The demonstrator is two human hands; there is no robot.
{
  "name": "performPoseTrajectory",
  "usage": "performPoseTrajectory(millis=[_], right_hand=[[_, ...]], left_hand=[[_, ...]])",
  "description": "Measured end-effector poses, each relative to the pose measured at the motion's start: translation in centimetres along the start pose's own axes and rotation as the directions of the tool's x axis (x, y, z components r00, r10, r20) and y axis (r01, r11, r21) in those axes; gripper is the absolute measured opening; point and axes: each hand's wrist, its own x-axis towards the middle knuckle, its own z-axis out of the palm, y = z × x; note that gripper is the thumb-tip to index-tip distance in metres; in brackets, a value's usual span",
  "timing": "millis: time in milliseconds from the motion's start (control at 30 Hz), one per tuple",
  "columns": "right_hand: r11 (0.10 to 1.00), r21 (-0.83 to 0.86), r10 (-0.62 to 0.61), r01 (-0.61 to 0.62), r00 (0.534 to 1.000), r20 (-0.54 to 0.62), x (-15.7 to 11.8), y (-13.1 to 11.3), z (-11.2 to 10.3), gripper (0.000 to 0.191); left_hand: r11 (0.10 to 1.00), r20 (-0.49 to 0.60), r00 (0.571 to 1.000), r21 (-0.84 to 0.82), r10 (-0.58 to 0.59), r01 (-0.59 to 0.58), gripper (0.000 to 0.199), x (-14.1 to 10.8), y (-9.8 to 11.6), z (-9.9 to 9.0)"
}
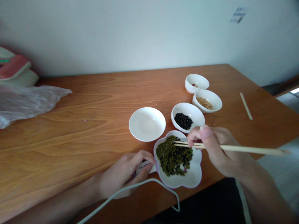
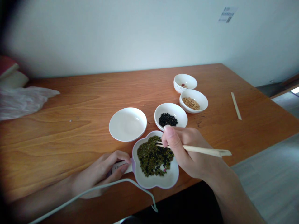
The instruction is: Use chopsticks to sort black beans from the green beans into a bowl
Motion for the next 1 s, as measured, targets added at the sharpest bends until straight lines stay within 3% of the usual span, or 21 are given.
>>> performPoseTrajectory(millis=[233,400,533,600,767,1000], right_hand=[[0.999,0.014,-0.044,0.046,0.994,-0.099,0.0,0.1,0.3,0.064],[0.996,0.079,-0.022,0.040,0.976,-0.216,-0.9,-0.4,-1.0,0.073],[1.000,0.006,0.026,-0.026,0.885,-0.465,-1.5,-0.4,-2.3,0.083],[0.999,-0.008,0.040,-0.052,0.844,-0.535,-1.6,0.0,-2.6,0.082],[0.994,0.081,0.100,-0.070,0.871,-0.482,-2.4,1.0,-2.2,0.082],[0.971,0.225,0.139,-0.077,0.952,-0.274,-4.1,0.7,-0.1,0.080]], left_hand=[[1.000,0.004,1.000,0.018,-0.006,0.006,0.015,0.0,0.1,0.0],[1.000,0.001,1.000,0.018,0.004,-0.004,0.014,0.0,0.3,-0.1],[1.000,-0.005,1.000,0.031,0.003,-0.003,0.014,0.1,0.4,0.0],[1.000,-0.012,1.000,0.029,0.008,-0.008,0.014,0.1,0.4,0.0],[1.000,-0.010,1.000,0.019,0.003,-0.002,0.013,0.0,0.2,0.0],[1.000,-0.009,1.000,0.001,-0.009,0.009,0.013,0.0,0.2,0.0]])
